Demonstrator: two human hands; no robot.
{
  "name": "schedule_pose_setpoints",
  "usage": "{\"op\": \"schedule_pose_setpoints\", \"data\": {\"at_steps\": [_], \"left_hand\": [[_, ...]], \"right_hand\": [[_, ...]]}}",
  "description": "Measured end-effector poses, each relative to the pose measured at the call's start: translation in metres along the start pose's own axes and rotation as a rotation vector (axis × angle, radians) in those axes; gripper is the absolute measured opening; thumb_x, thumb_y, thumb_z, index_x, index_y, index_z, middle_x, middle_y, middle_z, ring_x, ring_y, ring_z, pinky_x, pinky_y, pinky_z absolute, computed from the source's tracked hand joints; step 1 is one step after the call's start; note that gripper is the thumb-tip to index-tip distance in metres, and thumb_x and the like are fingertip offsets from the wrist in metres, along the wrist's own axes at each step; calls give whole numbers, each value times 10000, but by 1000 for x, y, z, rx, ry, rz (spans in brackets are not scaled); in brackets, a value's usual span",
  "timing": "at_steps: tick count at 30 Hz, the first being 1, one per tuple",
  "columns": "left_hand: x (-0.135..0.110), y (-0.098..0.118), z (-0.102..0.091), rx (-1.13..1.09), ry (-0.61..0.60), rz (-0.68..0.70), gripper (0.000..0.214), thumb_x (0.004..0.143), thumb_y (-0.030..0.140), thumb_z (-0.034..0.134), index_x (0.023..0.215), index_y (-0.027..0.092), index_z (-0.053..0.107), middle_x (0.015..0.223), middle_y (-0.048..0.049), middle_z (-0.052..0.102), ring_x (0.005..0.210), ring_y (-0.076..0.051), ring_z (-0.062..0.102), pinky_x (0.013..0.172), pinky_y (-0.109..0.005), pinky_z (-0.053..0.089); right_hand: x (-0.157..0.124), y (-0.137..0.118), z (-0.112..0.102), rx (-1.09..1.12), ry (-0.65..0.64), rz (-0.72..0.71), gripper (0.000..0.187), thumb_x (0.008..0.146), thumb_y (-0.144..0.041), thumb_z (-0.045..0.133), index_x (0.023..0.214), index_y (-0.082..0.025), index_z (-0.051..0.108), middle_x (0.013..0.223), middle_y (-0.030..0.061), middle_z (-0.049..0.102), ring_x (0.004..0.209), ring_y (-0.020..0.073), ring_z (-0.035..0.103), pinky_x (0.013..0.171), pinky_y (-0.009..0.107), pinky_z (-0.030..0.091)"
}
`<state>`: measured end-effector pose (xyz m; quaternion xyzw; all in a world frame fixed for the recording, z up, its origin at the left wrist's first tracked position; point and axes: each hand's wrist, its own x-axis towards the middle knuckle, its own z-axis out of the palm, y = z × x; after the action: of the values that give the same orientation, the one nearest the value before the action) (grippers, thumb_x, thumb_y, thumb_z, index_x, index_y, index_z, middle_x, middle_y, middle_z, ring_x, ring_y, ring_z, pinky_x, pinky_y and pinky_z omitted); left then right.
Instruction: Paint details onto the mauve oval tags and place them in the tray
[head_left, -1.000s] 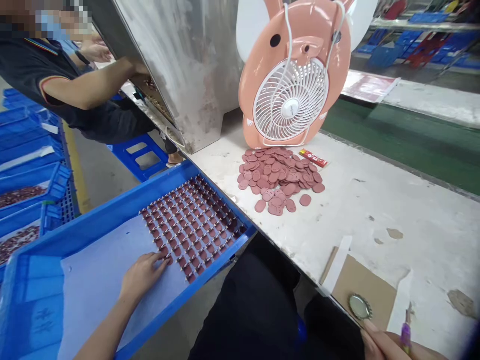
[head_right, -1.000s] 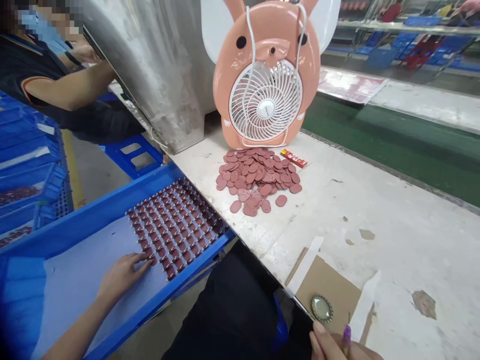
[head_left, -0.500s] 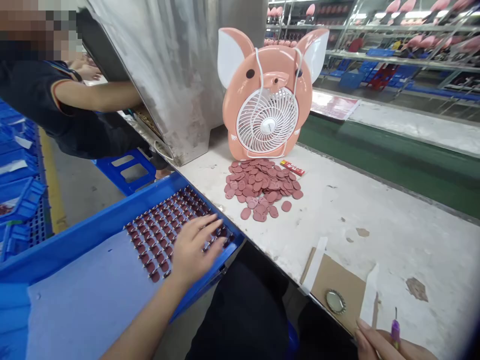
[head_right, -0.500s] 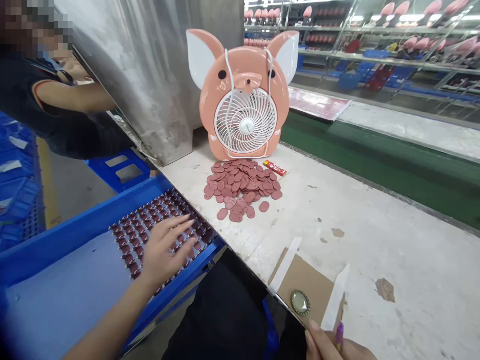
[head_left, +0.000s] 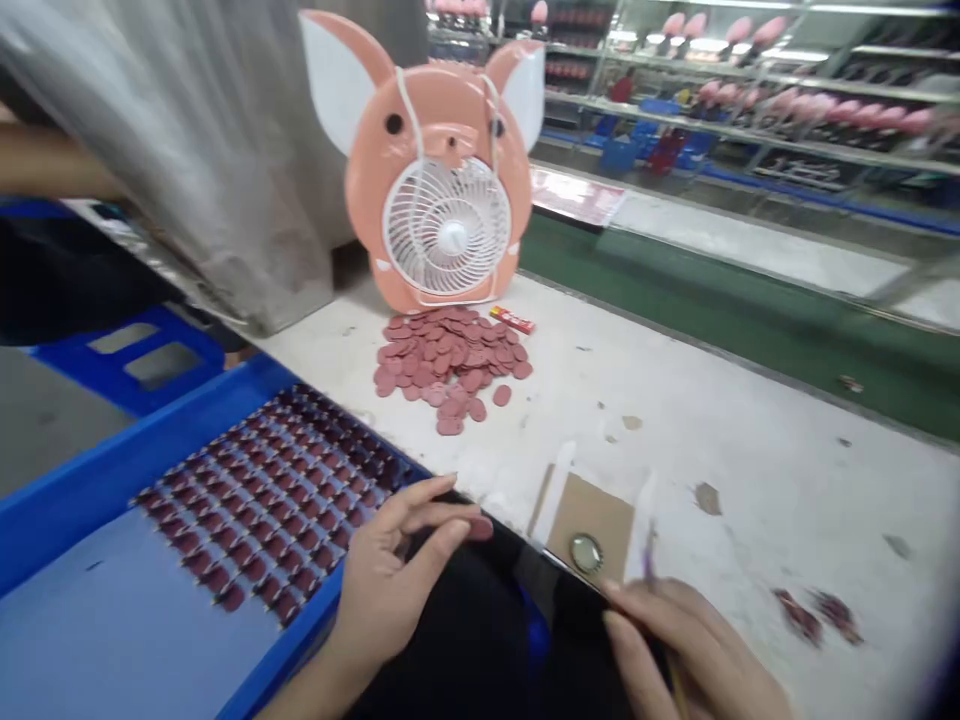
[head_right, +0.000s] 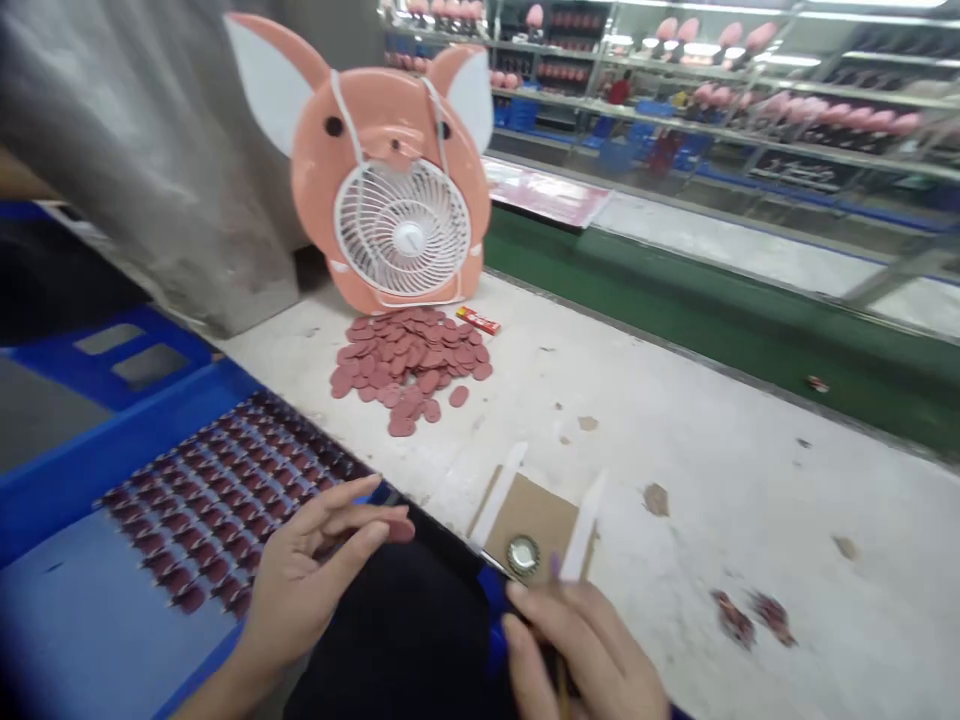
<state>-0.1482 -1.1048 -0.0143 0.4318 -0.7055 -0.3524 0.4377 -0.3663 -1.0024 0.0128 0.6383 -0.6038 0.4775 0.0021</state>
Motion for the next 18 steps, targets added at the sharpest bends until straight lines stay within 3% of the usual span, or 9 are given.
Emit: {"op": "schedule_pose_setpoints", "data": {"at_steps": [2,4,7,10,13,15,18], "left_hand": [[1,30,13,-370,-128,-353,339,888,243,677,1221,213,620,847,-43,826,741,-194,777,721,-265,604],[5,48,21,-624,-236,-591,357,805,285,773,1142,230,670,808,-27,824,749,-186,773,742,-240,597],[10,56,30,-770,-304,-696,318,748,288,825,1049,252,728,768,-13,817,771,-180,767,758,-226,590],[10,51,39,-830,-335,-688,301,710,284,853,1000,296,775,777,-5,809,774,-175,757,748,-218,586],[8,44,48,-841,-404,-505,309,682,283,870,981,327,805,834,-18,777,775,-174,731,700,-208,580],[7,41,52,-824,-422,-382,253,702,315,852,952,318,818,821,-29,721,714,-165,691,622,-210,568],[4,39,55,-795,-395,-290,223,685,357,858,899,308,819,762,-30,658,677,-165,641,589,-228,552]], "right_hand": [[11,-11,6,147,-104,65,162,905,-191,635,1055,-214,688,854,37,674,694,144,662,608,221,549],[17,-15,11,270,-155,140,181,903,-204,640,1079,-218,674,829,20,667,678,124,650,614,203,550],[19,-16,13,427,-146,310,128,894,-215,672,1016,-244,702,827,9,688,690,116,658,620,188,542],[13,-19,11,627,-85,615,62,887,-279,713,941,-252,722,786,-1,704,650,108,661,606,178,535],[5,-25,13,804,17,858,171,849,-365,764,890,-208,711,714,10,701,587,114,651,579,189,544],[-1,-26,18,834,43,860,238,837,-403,773,873,-178,704,704,37,702,580,142,659,558,221,562],[-9,-21,23,823,52,719,256,850,-398,761,971,-179,710,747,51,712,606,160,678,551,236,580]]}}
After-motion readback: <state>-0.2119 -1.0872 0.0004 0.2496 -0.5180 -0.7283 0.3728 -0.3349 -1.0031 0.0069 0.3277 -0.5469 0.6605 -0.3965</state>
